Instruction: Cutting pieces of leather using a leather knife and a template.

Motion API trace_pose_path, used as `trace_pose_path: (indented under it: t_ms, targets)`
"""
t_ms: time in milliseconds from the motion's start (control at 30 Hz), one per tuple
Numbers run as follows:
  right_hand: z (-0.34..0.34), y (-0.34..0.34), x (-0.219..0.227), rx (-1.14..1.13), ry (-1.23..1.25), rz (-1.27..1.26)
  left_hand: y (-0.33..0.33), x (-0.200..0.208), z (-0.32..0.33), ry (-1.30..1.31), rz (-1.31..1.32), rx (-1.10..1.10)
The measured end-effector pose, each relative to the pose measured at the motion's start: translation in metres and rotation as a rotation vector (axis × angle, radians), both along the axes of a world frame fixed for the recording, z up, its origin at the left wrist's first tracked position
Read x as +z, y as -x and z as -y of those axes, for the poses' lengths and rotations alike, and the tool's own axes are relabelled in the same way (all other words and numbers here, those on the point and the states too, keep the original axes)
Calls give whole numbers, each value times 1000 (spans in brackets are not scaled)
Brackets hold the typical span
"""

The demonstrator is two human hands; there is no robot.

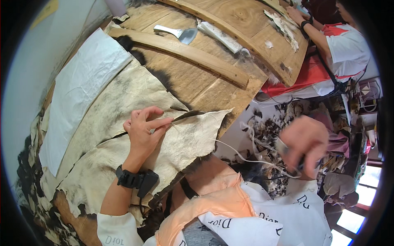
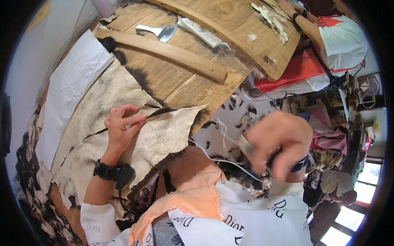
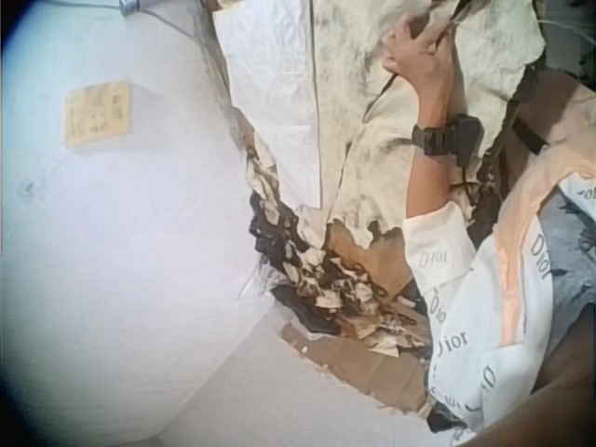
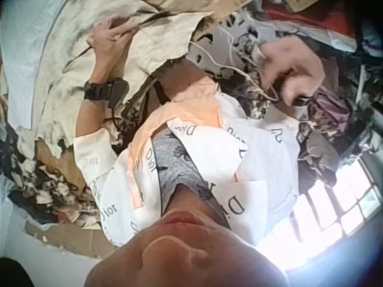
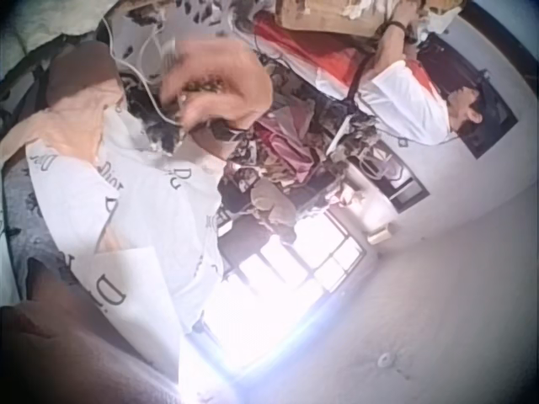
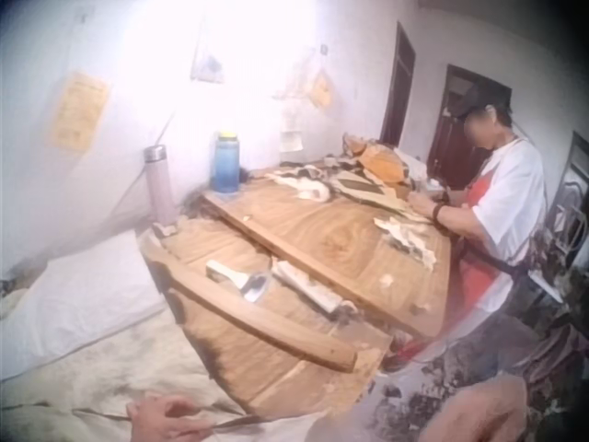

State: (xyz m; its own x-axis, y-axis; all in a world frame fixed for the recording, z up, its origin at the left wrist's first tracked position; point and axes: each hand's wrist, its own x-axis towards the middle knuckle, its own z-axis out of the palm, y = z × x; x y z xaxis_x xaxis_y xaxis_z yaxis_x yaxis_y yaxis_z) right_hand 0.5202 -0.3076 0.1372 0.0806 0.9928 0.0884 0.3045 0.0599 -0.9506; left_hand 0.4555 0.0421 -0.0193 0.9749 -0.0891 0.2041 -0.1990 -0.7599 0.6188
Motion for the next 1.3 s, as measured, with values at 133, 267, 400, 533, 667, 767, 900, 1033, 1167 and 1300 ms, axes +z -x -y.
trace_pose_path:
  t_ms: [133,267,400,533,667,767,900,1033,1167,1300]
  targets:
    - [-47,18,-57,-640,340,514,4,0,-3,-30,14,20]
    - [-97,39,-97,-794,255,576,2,-1,-2,-15,28,11]
    - [-113,54,-121,-806,334,636,3,6,-1,-39,-6,12]
    - [-114,52,-125,-773,292,734,3,7,0,-45,-15,24]
    - [-109,40,-119,-774,210,580,4,3,-1,-27,13,22]
    - [-112,37,-104,-723,80,484,5,5,-2,-63,-21,36]
    - [-114,45,-91,-651,-12,437,4,8,1,-37,-14,25]
    - [-115,44,-84,-543,-90,434,3,9,0,-44,-34,25]
    - [-117,42,-76,-453,-219,356,3,9,0,-45,-29,20]
    - [-121,41,-71,-366,-319,257,4,9,-1,-44,-26,24]
